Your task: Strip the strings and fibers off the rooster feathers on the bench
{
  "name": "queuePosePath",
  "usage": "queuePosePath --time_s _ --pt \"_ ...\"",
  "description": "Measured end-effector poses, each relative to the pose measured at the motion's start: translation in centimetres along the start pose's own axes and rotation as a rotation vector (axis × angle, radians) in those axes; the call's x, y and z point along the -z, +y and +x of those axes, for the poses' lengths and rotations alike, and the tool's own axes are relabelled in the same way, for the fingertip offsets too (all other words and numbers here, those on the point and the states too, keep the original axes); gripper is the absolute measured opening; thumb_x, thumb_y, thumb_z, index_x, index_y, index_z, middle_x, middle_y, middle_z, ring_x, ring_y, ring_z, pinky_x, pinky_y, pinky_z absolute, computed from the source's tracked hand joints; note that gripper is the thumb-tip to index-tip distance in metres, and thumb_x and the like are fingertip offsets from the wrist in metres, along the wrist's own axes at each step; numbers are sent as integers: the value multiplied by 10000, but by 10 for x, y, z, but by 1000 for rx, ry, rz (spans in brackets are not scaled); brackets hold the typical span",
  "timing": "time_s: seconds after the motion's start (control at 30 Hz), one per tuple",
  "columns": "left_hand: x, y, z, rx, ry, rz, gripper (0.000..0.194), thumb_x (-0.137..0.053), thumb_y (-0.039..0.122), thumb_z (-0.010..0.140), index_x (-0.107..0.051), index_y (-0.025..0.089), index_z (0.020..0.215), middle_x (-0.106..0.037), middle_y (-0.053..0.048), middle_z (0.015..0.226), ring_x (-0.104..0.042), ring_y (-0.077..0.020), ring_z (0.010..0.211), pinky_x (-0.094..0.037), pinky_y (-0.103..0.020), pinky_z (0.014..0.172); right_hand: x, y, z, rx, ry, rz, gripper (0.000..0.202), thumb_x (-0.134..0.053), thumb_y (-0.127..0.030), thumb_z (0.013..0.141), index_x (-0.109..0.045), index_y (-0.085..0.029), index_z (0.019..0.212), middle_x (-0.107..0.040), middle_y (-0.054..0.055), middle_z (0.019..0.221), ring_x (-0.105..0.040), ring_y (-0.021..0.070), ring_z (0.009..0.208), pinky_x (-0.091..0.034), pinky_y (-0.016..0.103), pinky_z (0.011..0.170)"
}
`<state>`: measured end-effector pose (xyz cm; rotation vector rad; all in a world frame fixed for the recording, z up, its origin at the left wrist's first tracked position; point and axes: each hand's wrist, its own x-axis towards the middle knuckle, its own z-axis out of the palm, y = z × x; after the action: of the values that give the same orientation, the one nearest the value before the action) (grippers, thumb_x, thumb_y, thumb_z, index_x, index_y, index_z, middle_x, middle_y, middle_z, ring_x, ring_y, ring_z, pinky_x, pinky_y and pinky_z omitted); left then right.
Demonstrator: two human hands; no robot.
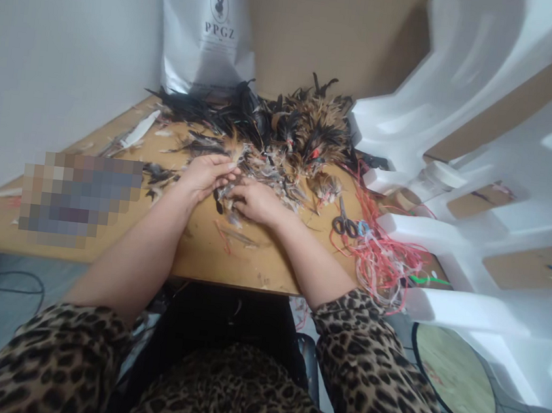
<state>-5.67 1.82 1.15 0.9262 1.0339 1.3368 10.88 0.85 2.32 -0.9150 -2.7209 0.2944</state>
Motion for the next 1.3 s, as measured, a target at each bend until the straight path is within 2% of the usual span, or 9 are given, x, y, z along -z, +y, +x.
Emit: queuePosePath --time_s 0.17,0.33,0.53,0.67,0.77,0.87,1.0,1.1,1.3 --pt "1 -1 0 15 -14 15 124 -713 136 647 -639 93 736 -681 -56 688 -579 -48 499 -435 -112 453 -2 4 1 -86 44 -72 250 -443 -245 842 -681 -190 891 -599 65 966 -534 162 845 -362 260 712" --pt "1 -1 0 14 -5 -18 114 -702 128 654 -628 96 734 -686 -65 699 -589 -57 504 -432 -117 446 6 9 -2 -142 202 112 221 -530 -240 771 -653 -174 942 -610 38 914 -530 131 782 -357 233 687" --pt "-1 1 -2 36 34 -3 145 -708 123 648 -616 94 756 -686 -67 695 -584 -58 500 -417 -117 428 13 -19 -8 -167 -170 155 174 -627 -339 688 -634 -182 613 -574 -1 570 -469 111 557 -287 250 566" --pt "-1 2 -3 32 18 8 133 -707 137 649 -620 92 739 -685 -63 694 -580 -55 500 -420 -117 430 9 -25 -8 -196 -176 141 111 -622 -218 638 -608 -175 537 -566 6 523 -457 104 521 -279 252 533" --pt "0 1 -1 19 14 -5 140 -711 143 646 -626 92 744 -685 -60 698 -581 -53 501 -422 -114 431 9 -13 -6 -233 -171 402 92 -605 -188 624 -599 -157 537 -556 -13 484 -446 76 459 -297 216 474" --pt "2 -1 1 5 26 -46 147 -715 139 643 -630 97 755 -686 -52 698 -587 -54 506 -430 -112 434 11 4 -4 -399 -83 801 89 -592 -198 653 -583 -137 589 -590 -7 512 -452 60 400 -298 185 404" --pt "1 -1 1 13 31 -83 116 -703 123 657 -631 103 744 -690 -52 706 -594 -58 507 -437 -114 432 12 18 2 -521 209 1206 165 -658 -272 667 -553 -146 652 -620 -7 575 -419 42 367 -242 169 340" --pt "-1 0 -1 54 -29 -63 110 -709 122 661 -641 88 741 -693 -73 726 -604 -66 514 -437 -116 426 7 22 6 -525 349 1358 255 -722 -328 625 -528 -164 652 -495 -69 444 -342 32 347 -201 156 339" --pt "-5 1 -6 133 -110 -31 158 -742 111 632 -657 70 759 -679 -78 678 -622 -94 513 -464 -135 439 -1 21 8 -550 395 1441 347 -769 -380 554 -517 -175 678 -462 -85 458 -334 28 380 -183 151 365"
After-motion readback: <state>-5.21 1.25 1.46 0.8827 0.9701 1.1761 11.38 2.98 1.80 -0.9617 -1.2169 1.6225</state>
